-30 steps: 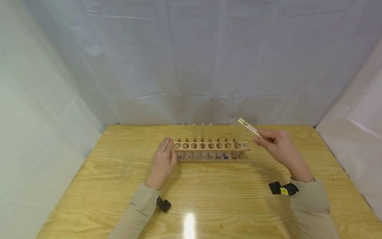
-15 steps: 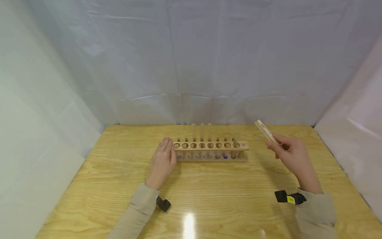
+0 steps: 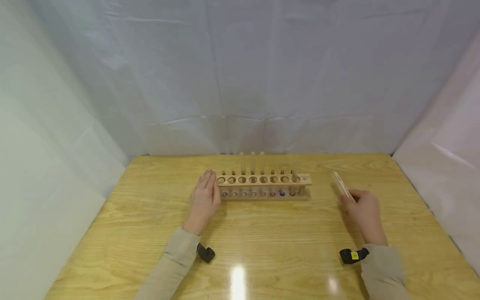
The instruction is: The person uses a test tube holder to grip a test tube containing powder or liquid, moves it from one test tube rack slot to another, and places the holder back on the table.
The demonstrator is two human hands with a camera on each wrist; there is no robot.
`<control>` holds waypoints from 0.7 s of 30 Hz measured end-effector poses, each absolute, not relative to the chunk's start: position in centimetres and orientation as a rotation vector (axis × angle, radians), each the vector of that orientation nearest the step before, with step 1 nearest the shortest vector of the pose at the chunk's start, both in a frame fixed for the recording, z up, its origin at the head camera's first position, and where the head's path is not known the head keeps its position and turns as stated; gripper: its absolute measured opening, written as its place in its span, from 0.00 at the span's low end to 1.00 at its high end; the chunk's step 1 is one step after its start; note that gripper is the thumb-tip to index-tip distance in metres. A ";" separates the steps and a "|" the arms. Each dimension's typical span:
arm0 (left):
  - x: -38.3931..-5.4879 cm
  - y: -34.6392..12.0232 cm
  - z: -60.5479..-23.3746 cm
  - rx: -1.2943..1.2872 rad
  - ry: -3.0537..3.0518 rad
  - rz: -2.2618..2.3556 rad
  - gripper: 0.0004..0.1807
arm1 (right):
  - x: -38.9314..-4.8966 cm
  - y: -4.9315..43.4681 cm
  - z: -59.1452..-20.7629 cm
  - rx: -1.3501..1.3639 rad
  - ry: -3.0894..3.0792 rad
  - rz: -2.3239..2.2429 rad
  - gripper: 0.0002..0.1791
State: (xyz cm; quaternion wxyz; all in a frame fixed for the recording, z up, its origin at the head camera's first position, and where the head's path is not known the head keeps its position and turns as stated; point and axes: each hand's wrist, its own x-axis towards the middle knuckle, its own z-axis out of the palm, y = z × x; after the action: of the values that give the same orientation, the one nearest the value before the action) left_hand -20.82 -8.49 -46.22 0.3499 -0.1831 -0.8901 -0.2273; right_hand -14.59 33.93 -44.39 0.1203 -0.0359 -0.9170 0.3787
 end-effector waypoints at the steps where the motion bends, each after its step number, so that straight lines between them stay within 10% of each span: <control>1: -20.8 -8.5 -46.2 -0.474 -2.308 -0.589 0.19 | -14.5 33.9 -44.6 -0.125 -2.672 1.108 0.21; 21: -20.7 -8.6 -45.8 -0.483 -2.339 -0.612 0.19 | -15.0 32.9 -47.7 -0.311 -2.600 0.972 0.17</control>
State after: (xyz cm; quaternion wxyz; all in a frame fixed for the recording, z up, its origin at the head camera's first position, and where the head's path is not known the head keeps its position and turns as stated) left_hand -20.69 -8.55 -45.79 0.3317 -0.1848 -0.8950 -0.2342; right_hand -15.01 32.90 -47.75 0.1734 -0.1097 -0.9168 0.3426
